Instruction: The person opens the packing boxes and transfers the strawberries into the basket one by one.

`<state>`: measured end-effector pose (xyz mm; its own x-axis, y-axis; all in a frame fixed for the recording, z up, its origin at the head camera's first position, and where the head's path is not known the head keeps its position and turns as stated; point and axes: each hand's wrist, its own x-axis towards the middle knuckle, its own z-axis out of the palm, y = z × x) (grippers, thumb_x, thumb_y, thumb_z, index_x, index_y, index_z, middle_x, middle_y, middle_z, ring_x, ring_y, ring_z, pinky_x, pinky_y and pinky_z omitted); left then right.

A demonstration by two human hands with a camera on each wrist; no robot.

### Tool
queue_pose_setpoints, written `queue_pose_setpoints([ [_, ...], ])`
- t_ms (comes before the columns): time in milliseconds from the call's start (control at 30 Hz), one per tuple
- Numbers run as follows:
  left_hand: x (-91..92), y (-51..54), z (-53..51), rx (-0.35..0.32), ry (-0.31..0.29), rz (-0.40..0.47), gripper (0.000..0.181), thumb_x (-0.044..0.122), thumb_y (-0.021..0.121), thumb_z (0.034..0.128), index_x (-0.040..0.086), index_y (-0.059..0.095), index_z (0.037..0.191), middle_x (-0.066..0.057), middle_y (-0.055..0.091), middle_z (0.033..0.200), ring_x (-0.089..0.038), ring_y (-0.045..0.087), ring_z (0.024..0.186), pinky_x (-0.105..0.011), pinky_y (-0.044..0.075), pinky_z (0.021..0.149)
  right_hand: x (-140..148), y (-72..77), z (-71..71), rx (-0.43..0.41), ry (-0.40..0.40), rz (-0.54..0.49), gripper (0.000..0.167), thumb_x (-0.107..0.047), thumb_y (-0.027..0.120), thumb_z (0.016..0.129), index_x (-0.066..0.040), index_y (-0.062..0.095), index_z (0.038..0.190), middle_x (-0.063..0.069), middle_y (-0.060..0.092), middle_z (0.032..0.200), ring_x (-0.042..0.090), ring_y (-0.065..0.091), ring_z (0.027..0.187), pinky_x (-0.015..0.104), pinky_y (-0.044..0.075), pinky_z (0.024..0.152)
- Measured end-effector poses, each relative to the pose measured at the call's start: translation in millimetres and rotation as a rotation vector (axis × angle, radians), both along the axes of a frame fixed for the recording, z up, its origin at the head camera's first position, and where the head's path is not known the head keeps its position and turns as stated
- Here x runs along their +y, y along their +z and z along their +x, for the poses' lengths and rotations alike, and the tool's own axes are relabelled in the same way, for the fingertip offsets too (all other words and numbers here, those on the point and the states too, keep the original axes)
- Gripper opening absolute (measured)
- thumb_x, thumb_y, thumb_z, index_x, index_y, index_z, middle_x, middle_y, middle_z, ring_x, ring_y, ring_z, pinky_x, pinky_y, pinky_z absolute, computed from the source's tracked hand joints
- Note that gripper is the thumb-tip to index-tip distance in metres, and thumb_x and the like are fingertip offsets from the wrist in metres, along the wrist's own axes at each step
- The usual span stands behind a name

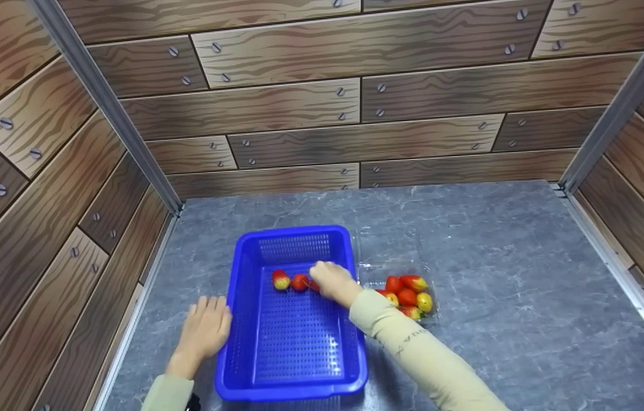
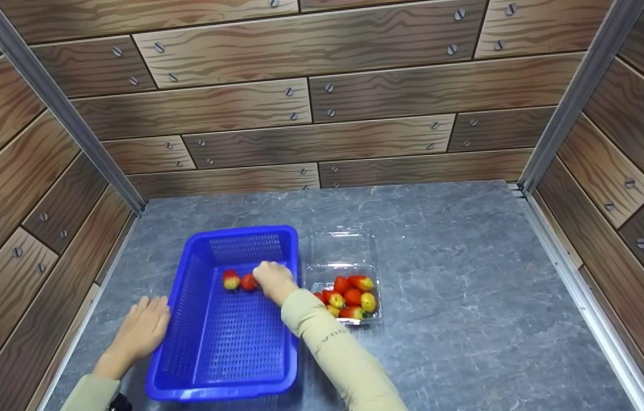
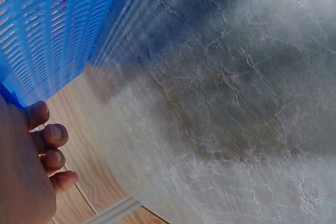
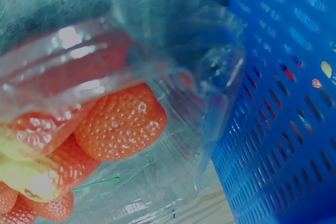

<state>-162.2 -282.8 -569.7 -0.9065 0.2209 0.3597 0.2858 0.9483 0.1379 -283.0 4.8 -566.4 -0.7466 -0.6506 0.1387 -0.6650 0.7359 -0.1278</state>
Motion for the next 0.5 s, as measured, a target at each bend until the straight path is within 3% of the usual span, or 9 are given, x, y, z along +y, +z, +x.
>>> queue_pose_setpoints([
  [267,1.3,-0.1,-0.1,0.026,-0.012,-0.017,0.012,0.009,0.047,0.0952,0.0,0.054,0.092,-0.016,0.055,0.083,-0.036,0.049,0.082,-0.046,0.038,0.07,4,8.5,-3.9,-0.047,0.016,-0.059,0.016,0.008,0.073,0.068,-0.001,0.06,0.072,0.015,0.06,0.075,0.034,0.063,0.069,0.044,0.055,0.065],
  [500,-0.4,2.0,-0.9,0.032,-0.012,-0.025,0.016,0.009,0.047,0.0948,-0.003,0.056,0.099,-0.017,0.057,0.086,-0.037,0.052,0.082,-0.047,0.041,0.07,7,29.3,-6.9,-0.161,-0.015,-0.089,0.018,0.003,0.076,0.068,-0.001,0.061,0.077,0.013,0.059,0.079,0.032,0.061,0.072,0.045,0.054,0.068],
])
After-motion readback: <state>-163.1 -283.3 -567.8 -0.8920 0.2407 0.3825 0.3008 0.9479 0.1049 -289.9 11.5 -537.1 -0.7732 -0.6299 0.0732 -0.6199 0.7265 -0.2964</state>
